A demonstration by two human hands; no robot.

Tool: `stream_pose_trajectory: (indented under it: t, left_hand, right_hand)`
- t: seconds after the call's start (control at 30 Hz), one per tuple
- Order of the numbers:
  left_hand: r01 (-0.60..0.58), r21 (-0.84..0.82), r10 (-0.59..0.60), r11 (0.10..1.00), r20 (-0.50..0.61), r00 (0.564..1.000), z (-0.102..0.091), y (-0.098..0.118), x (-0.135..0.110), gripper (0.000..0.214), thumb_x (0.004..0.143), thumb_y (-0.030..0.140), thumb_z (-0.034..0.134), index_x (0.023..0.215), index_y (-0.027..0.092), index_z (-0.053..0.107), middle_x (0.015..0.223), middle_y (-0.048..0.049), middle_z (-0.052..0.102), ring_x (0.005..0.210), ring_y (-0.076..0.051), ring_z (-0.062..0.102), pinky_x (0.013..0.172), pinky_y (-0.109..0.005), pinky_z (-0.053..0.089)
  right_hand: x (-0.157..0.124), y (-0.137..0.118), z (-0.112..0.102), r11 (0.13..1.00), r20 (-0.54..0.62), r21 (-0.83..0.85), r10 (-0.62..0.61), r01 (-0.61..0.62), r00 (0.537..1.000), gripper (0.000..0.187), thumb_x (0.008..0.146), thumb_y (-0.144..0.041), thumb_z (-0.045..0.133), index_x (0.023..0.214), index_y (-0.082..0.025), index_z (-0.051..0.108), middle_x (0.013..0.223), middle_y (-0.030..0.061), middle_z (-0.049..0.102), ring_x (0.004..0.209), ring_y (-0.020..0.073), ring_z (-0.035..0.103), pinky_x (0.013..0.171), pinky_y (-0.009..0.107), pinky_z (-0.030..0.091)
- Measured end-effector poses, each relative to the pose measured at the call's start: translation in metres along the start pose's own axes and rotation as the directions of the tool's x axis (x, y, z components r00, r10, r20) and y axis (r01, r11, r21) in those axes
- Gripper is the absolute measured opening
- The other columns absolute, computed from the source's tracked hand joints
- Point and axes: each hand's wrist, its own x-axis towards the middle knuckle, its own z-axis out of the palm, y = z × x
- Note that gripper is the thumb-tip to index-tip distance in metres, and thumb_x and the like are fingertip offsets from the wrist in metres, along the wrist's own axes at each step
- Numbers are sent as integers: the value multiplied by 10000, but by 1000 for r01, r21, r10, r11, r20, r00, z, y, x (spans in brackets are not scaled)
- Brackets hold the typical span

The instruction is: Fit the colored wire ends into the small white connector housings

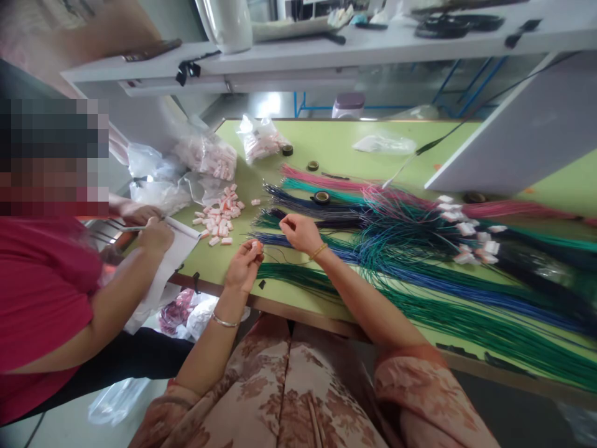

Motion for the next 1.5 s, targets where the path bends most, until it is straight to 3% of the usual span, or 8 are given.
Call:
stream_pose_trajectory:
  t: [0.1,0.2,0.33,0.63,0.83,1.2,1.33,1.5]
  left_hand:
    - [26,0,-26,1000,-1,1000,-4,-6,6,336,591,220,859,844,164,645,794,11,632,680,-56,555,671,-209,434]
    - [25,5,-25,1000,-6,1000,-8,-13,8,331,606,232,851,857,166,645,799,9,630,694,-63,563,685,-221,441]
    - [21,10,-21,1000,-1,1000,-9,-15,7,338,609,242,852,867,165,648,811,2,639,696,-68,563,694,-228,451]
    - [38,-3,-38,999,-13,999,-8,-12,6,376,581,243,864,872,147,646,812,-2,648,693,-66,573,696,-224,452]
    - [30,6,-30,1000,-7,1000,-7,-13,6,389,565,262,870,868,158,649,816,-5,650,688,-72,566,699,-235,454]
    - [32,-11,-32,999,-4,999,-7,-13,5,407,552,274,880,862,153,646,802,8,639,701,-65,565,695,-223,449]
    - [33,-12,-33,999,-6,999,-6,-13,4,402,554,276,880,860,156,649,799,5,642,692,-68,562,691,-228,449]
    - [24,2,-24,1000,-4,1000,-6,-13,3,351,603,258,854,866,150,648,810,-4,640,695,-68,562,707,-235,449]
  right_hand:
    - [21,16,-4,940,46,-325,125,-104,991,177,819,-291,601,925,-190,701,931,57,697,791,165,605,709,256,423]
    - [29,23,3,863,86,-489,189,-124,978,215,856,-340,579,1002,-224,687,1061,76,671,879,192,623,719,269,430]
    - [30,22,10,807,119,-588,152,-54,981,269,948,-303,420,1017,-218,666,1080,94,655,923,208,631,724,283,434]
    - [29,22,7,754,167,-657,126,15,978,307,974,-265,346,1110,-143,593,1143,176,623,981,243,623,754,303,438]
    - [28,22,1,762,213,-644,99,63,972,306,957,-365,424,1140,-177,582,1170,147,622,1003,254,612,761,314,439]
    - [35,26,-7,729,284,-665,41,165,958,286,957,-284,377,1075,-181,617,1078,136,653,938,233,612,720,290,403]
    - [41,29,-14,835,252,-541,43,103,967,245,927,-274,432,1041,-168,621,957,110,689,807,190,607,687,263,387]
    - [53,32,-10,982,235,-177,-18,60,972,134,808,-204,531,846,-137,641,797,43,681,676,121,549,659,218,398]
